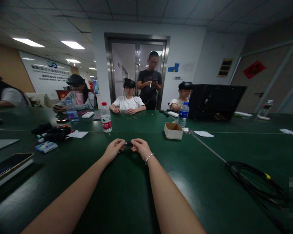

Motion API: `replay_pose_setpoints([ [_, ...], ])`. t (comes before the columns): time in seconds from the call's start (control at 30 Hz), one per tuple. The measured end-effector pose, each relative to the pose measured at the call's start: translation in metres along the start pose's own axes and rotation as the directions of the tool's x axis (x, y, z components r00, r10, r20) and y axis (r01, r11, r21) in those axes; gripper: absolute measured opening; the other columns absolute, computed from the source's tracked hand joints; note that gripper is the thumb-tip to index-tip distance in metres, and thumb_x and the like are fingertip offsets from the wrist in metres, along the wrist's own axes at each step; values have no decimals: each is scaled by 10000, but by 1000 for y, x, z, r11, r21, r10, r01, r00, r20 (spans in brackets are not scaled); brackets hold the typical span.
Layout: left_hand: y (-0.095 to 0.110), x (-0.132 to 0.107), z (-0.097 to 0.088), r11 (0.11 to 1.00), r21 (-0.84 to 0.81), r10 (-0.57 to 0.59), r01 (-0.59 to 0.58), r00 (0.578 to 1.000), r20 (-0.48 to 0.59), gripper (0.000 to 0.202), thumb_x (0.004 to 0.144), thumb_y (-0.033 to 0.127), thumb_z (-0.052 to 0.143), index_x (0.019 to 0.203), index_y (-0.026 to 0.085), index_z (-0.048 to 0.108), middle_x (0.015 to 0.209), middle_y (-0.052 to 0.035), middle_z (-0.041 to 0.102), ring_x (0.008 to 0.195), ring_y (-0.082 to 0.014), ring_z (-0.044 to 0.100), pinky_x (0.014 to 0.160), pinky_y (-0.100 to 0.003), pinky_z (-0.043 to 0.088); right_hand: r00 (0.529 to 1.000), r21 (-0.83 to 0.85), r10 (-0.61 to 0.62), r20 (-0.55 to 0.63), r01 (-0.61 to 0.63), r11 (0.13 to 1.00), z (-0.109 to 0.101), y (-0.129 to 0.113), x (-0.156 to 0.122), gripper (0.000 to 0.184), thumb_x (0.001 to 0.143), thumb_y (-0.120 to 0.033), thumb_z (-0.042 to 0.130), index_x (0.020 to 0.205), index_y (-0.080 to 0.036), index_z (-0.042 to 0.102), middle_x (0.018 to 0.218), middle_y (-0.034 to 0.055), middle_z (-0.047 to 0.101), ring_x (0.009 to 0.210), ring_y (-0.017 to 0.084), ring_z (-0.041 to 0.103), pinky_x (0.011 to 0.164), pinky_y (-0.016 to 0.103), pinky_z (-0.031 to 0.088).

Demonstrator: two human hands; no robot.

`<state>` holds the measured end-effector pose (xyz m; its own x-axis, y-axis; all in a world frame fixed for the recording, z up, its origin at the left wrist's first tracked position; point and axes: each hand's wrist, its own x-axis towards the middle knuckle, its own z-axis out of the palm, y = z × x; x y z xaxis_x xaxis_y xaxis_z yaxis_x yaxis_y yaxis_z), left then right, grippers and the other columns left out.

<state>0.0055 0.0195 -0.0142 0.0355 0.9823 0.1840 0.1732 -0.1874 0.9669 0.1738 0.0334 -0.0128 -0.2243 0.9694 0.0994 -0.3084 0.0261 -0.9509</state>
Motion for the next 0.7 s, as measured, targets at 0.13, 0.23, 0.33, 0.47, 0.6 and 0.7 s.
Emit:
replay_pose_setpoints([
  [0.13, 2, -1, 1, 1000, -10, 14, -14, 1000, 17, 358, 730, 461, 552, 883, 138, 579, 719, -46, 616, 620, -131, 552, 512, -211, 374, 1000, -19, -1, -4, 1, 1000, 0, 0, 0, 200, 700, -217, 707, 834, -97, 621, 598, 33, 603, 510, 94, 567, 448, 155, 458],
  [0.23, 3, -2, 0, 999, -18, 35, -35, 998, 45, 332, 730, 447, 557, 881, 152, 578, 748, -43, 622, 656, -136, 558, 520, -208, 376, 1000, -19, 0, -7, 0, 1000, 0, -1, -1, 192, 702, -211, 705, 835, -97, 626, 627, 43, 613, 516, 93, 570, 452, 154, 462],
  [0.33, 3, -3, -1, 997, -18, 75, -74, 996, 50, 323, 726, 435, 567, 899, 161, 579, 764, -40, 620, 686, -145, 561, 529, -212, 382, 1000, -18, 7, -6, -7, 1000, -1, -1, -1, 183, 712, -201, 695, 848, -97, 629, 643, 47, 616, 524, 93, 573, 458, 154, 468],
  [0.47, 2, -3, -1, 994, -12, 113, -113, 992, 47, 319, 710, 415, 597, 912, 169, 586, 791, -44, 625, 727, -160, 571, 575, -230, 412, 1000, -17, 7, 0, -7, 1000, -2, 0, 0, 172, 725, -196, 688, 854, -98, 631, 642, 44, 613, 532, 96, 575, 461, 159, 475],
  [0.6, -1, -1, -2, 989, -45, 146, -144, 988, 54, 300, 693, 373, 627, 910, 168, 593, 864, -59, 635, 772, -168, 586, 666, -262, 449, 1000, -20, 14, -3, -14, 1000, -2, 0, 0, 172, 730, -190, 684, 863, -95, 630, 649, 48, 615, 533, 94, 576, 463, 157, 478],
  [0.7, -3, 0, -3, 983, -47, 179, -177, 982, 53, 256, 679, 323, 644, 877, 166, 605, 907, -61, 629, 827, -174, 589, 743, -283, 455, 1000, -22, 13, -10, -13, 1000, -2, 0, 0, 177, 724, -189, 687, 860, -92, 627, 646, 50, 616, 520, 88, 570, 462, 149, 474],
])
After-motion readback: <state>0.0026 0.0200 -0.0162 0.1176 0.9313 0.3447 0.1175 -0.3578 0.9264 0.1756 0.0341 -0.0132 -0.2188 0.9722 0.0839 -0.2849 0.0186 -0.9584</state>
